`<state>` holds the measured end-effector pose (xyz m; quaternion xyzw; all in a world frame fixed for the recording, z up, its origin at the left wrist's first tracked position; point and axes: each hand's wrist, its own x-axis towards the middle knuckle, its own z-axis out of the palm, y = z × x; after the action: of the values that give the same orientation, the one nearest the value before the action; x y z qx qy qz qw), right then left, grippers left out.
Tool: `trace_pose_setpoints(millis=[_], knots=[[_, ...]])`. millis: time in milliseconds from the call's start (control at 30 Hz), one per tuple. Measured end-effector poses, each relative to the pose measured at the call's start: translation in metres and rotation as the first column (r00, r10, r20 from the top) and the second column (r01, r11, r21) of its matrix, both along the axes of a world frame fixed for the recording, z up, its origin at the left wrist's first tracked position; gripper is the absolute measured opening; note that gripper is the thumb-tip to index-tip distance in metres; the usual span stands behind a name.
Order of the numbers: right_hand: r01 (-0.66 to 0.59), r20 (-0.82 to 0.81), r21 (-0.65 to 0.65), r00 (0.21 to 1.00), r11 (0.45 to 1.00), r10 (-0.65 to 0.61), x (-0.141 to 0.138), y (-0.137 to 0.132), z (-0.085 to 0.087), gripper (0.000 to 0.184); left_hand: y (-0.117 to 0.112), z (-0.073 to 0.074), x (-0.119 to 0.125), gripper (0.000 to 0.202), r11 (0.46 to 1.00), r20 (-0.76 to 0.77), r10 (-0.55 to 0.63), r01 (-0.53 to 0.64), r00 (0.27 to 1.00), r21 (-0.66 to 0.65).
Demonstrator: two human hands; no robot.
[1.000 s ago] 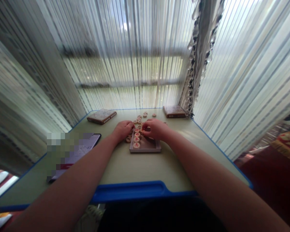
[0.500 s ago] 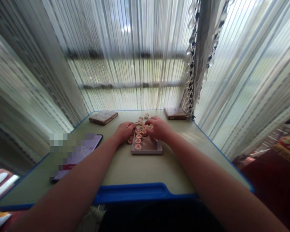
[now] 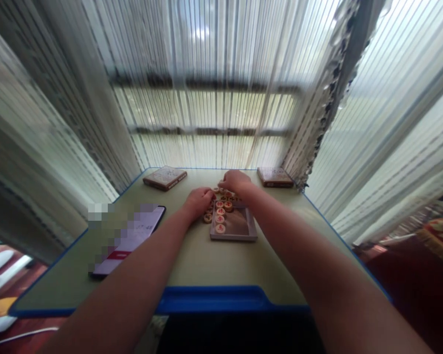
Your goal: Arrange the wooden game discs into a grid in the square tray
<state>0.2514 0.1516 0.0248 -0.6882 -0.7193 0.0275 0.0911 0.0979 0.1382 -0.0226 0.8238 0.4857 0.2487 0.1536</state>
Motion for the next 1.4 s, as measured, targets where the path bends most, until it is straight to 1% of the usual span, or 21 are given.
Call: trace_pose_setpoints(millis=[133, 200, 267, 367, 467, 567, 633, 700, 800, 900, 1000, 1100, 1233, 1400], knots=[[0.142, 0.078, -0.062, 0.988, 0.988, -0.137, -0.011, 0.004, -0.001, 0.038, -0.001, 0.001, 0.0, 0.036, 1.0, -0.02, 0.002, -0.002, 1.0, -0.004], [0.18, 0.086, -0.076, 0.981, 0.981, -0.173, -0.012, 0.005, -0.002, 0.041, -0.002, 0.002, 0.0, 0.036, 1.0, -0.026, 0.0, 0.0, 1.0, 0.001], [0.191, 0.077, -0.076, 0.98, 0.979, -0.186, -0.011, 0.005, -0.003, 0.043, -0.003, 0.003, 0.0, 0.036, 1.0, -0.02, -0.006, 0.006, 1.0, 0.006], [0.189, 0.066, -0.013, 0.98, 0.982, -0.188, -0.009, 0.004, -0.006, 0.043, -0.004, 0.003, -0.001, 0.038, 1.0, -0.011, -0.019, 0.019, 1.0, 0.02], [0.17, 0.037, 0.074, 0.984, 0.983, -0.173, -0.005, -0.002, -0.004, 0.041, -0.003, 0.001, -0.002, 0.04, 0.999, -0.002, -0.027, 0.027, 1.0, 0.033], [0.12, 0.003, 0.148, 0.993, 0.982, -0.122, 0.002, -0.021, 0.005, 0.037, -0.001, -0.002, -0.002, 0.04, 0.999, 0.034, -0.029, 0.028, 0.999, 0.035], [0.034, 0.003, 0.159, 0.999, 0.987, -0.035, 0.009, -0.042, 0.01, 0.033, 0.0, -0.003, -0.002, 0.039, 0.999, 0.043, -0.03, 0.029, 0.999, 0.029], [-0.062, 0.003, 0.15, 0.998, 0.987, 0.063, 0.015, -0.067, 0.012, 0.029, 0.0, -0.002, -0.001, 0.038, 0.999, 0.03, -0.029, 0.028, 0.999, 0.02], [-0.118, -0.01, 0.134, 0.993, 0.984, 0.121, 0.02, -0.102, 0.005, 0.025, 0.0, 0.001, 0.0, 0.038, 1.0, -0.008, -0.012, 0.012, 1.0, -0.002], [-0.162, 0.021, 0.206, 0.987, 0.965, 0.161, 0.019, -0.122, -0.008, 0.021, -0.002, 0.002, 0.0, 0.037, 1.0, -0.015, -0.002, 0.003, 1.0, 0.006], [-0.23, 0.031, 0.226, 0.973, 0.947, 0.229, 0.016, -0.127, -0.021, 0.02, -0.003, 0.002, 0.0, 0.035, 1.0, -0.013, -0.004, 0.005, 1.0, 0.025], [-0.281, 0.021, 0.226, 0.959, 0.933, 0.284, 0.018, -0.126, -0.028, 0.022, -0.003, 0.002, -0.001, 0.035, 1.0, -0.022, 0.005, -0.005, 1.0, 0.023], [-0.273, -0.023, 0.251, 0.958, 0.929, 0.287, 0.023, -0.126, -0.028, 0.025, -0.003, 0.003, -0.001, 0.035, 1.0, -0.028, 0.006, -0.006, 1.0, 0.017], [-0.29, -0.033, 0.216, 0.952, 0.932, 0.304, 0.024, -0.127, -0.026, 0.018, -0.005, 0.005, 0.0, 0.035, 1.0, -0.024, 0.008, -0.008, 1.0, 0.019]])
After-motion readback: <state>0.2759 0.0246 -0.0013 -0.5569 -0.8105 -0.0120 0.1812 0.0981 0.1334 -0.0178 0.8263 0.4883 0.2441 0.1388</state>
